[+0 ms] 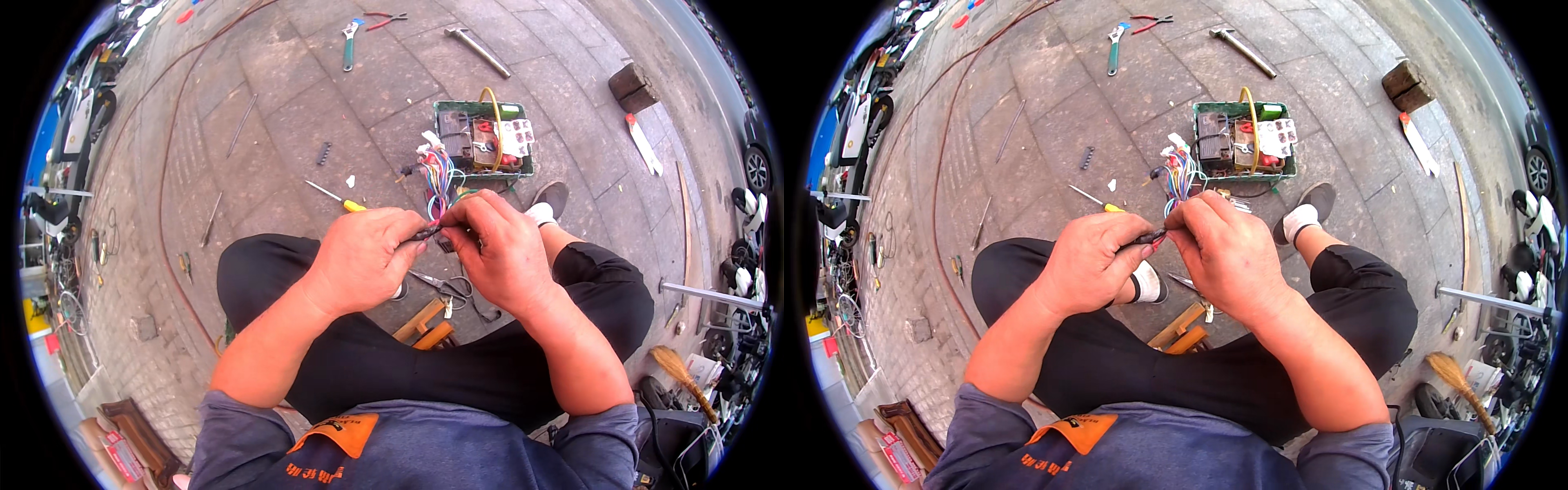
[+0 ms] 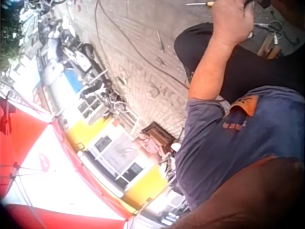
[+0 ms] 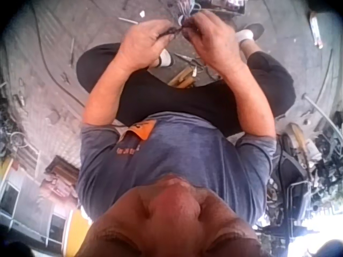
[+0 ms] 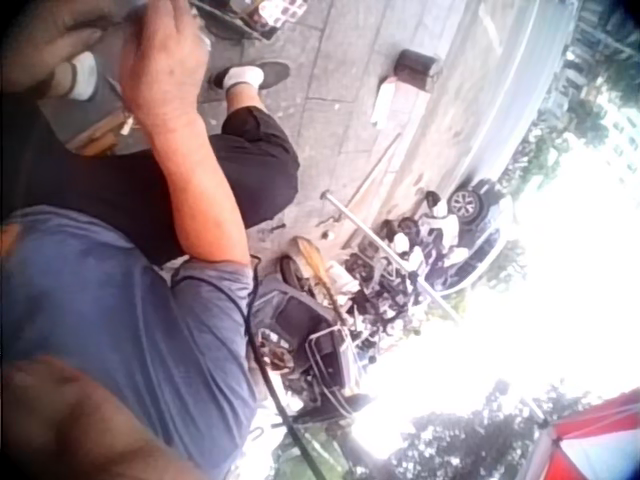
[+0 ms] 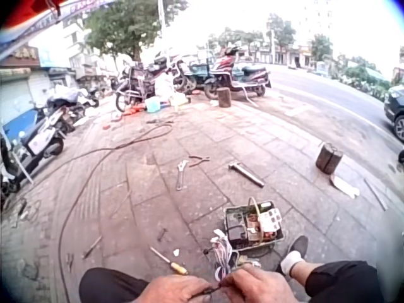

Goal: The person removes a wiring harness from an electric scooter, sits on a stool, and uses pliers to strip and cut wires. They then twist the exposed wires together and wrap the connections with electrical tape.

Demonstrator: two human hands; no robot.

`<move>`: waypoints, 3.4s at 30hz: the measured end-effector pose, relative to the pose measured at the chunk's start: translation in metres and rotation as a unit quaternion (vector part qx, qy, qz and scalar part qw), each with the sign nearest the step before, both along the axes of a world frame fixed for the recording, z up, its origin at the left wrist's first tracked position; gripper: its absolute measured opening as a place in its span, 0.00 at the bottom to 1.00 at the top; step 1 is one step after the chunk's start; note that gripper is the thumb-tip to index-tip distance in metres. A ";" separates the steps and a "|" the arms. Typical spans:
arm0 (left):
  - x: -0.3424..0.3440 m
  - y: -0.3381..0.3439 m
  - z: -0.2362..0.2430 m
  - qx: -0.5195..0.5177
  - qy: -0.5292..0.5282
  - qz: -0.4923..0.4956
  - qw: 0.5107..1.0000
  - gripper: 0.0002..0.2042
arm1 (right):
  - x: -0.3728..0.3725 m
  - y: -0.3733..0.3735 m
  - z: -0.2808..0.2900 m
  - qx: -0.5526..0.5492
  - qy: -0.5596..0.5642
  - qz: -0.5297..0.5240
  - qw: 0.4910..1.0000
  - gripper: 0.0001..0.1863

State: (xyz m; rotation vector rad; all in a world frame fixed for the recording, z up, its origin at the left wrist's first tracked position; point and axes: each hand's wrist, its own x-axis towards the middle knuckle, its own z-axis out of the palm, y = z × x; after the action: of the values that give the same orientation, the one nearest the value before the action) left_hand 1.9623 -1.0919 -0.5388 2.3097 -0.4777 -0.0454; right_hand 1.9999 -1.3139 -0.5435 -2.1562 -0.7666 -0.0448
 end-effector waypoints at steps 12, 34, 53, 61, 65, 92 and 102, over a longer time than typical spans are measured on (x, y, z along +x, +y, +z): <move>-0.009 -0.017 0.005 0.012 0.078 0.097 0.992 0.10 | -0.006 0.010 -0.003 0.005 -0.034 -0.031 0.999 0.08; 0.022 0.025 0.009 -0.688 0.395 0.288 0.536 0.10 | 0.026 0.032 -0.216 -0.652 0.264 0.328 0.630 0.20; 0.035 0.029 0.002 -0.661 0.359 0.285 0.594 0.09 | -0.065 -0.024 -0.364 -0.578 0.231 0.250 0.741 0.15; 0.038 0.021 -0.007 -0.642 0.393 0.263 0.604 0.08 | 0.024 0.021 -0.278 -0.659 0.223 0.286 0.658 0.19; 0.040 0.016 -0.003 -0.636 0.380 0.245 0.625 0.08 | 0.067 0.000 -0.226 -0.647 0.218 0.307 0.664 0.22; -0.014 0.005 0.005 -0.530 0.245 0.150 0.798 0.13 | 0.003 0.023 0.035 -0.205 -0.131 -0.046 0.969 0.26; -0.008 0.008 -0.002 -0.325 0.132 0.136 0.927 0.11 | -0.007 0.008 0.022 -0.217 -0.033 -0.019 0.975 0.24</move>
State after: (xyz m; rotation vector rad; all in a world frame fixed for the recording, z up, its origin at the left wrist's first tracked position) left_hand 1.9546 -1.0839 -0.5405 1.6597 -0.0134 -0.0518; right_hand 1.9933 -1.3055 -0.5216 -2.5941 -0.8322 0.0364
